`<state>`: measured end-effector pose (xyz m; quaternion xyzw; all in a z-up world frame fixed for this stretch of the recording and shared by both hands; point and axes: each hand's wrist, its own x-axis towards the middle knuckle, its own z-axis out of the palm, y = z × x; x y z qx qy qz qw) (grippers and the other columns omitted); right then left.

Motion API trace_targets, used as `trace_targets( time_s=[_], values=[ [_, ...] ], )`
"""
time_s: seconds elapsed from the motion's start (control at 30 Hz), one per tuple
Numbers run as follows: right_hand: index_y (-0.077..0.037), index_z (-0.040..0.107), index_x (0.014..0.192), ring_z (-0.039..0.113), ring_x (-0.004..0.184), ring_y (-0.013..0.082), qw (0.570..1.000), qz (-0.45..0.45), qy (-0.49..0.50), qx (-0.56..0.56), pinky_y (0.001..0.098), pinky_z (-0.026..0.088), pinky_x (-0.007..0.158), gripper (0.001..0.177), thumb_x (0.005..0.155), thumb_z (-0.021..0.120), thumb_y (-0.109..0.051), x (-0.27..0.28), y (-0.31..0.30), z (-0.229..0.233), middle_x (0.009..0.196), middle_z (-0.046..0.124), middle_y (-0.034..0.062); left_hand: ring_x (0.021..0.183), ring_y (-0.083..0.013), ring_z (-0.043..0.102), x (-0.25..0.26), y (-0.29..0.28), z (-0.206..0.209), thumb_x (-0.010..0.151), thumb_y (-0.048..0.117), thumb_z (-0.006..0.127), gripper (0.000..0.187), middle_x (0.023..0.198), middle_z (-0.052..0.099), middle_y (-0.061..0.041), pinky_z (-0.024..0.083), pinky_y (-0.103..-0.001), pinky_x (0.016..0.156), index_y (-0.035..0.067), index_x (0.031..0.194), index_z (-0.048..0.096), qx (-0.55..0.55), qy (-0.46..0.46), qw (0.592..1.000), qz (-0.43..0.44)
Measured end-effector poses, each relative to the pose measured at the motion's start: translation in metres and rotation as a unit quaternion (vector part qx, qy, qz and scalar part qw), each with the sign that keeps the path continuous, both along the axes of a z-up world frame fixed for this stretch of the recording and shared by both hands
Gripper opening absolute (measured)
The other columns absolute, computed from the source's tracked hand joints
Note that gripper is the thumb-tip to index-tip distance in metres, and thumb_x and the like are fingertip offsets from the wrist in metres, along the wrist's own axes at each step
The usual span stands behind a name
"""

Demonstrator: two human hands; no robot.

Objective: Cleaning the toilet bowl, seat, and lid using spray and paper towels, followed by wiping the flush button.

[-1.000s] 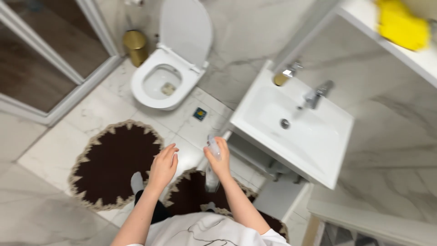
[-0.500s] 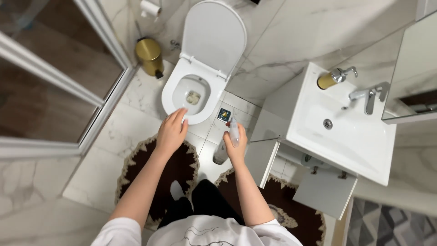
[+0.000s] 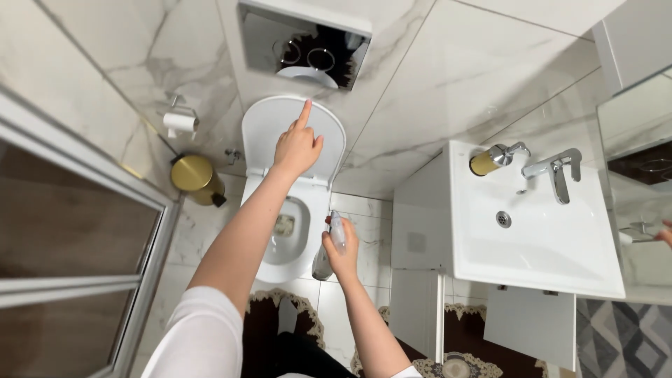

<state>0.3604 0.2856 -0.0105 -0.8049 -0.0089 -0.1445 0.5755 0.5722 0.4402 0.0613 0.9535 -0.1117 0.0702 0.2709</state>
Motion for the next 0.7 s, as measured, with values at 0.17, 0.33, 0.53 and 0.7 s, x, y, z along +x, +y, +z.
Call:
trace_targets(
  time_s=[0.17,0.33,0.53,0.7],
  values=[
    [-0.003,0.068,0.110,0.066,0.096,0.0240,1.000,-0.015,0.013,0.001,0.0349,0.053,0.087,0.031,0.080,0.068,-0.007,0.041,0.021,0.003,0.106,0.070,0.0105,0.111,-0.0280,0.065,0.100,-0.015,-0.011,0.097,0.029,0.066,0.031,0.173,0.010,-0.005,0.055,-0.047,0.089,0.000,0.090,0.073,0.018,0.042,0.999,0.002],
    [-0.002,0.067,0.112,0.066,0.095,0.0231,0.999,-0.029,0.038,0.024,0.0345,0.053,0.086,0.032,0.080,0.067,-0.007,0.055,0.025,-0.002,0.108,0.069,0.0099,0.096,-0.0324,0.070,0.144,-0.035,-0.034,0.093,0.030,0.067,0.031,0.170,0.005,-0.011,0.056,-0.048,0.081,0.001,0.103,0.074,0.006,0.075,0.997,0.017],
    [-0.003,0.068,0.110,0.065,0.092,0.0226,0.994,-0.052,0.088,0.048,0.0348,0.053,0.083,0.029,0.081,0.067,-0.006,0.061,0.028,-0.013,0.107,0.066,0.0105,0.089,-0.0343,0.074,0.158,-0.049,-0.040,0.090,0.026,0.067,0.026,0.170,0.017,-0.020,0.058,-0.048,0.075,0.000,0.096,0.068,-0.068,0.055,0.995,0.053],
    [-0.004,0.069,0.111,0.065,0.094,0.0220,0.995,-0.052,0.082,0.019,0.0344,0.053,0.085,0.031,0.079,0.066,-0.004,0.062,0.035,-0.010,0.108,0.069,0.0099,0.103,-0.0330,0.070,0.171,-0.055,-0.033,0.096,0.037,0.069,0.042,0.124,0.069,-0.013,0.055,-0.047,0.088,0.003,0.118,0.061,-0.125,0.096,0.984,0.086]
  ],
)
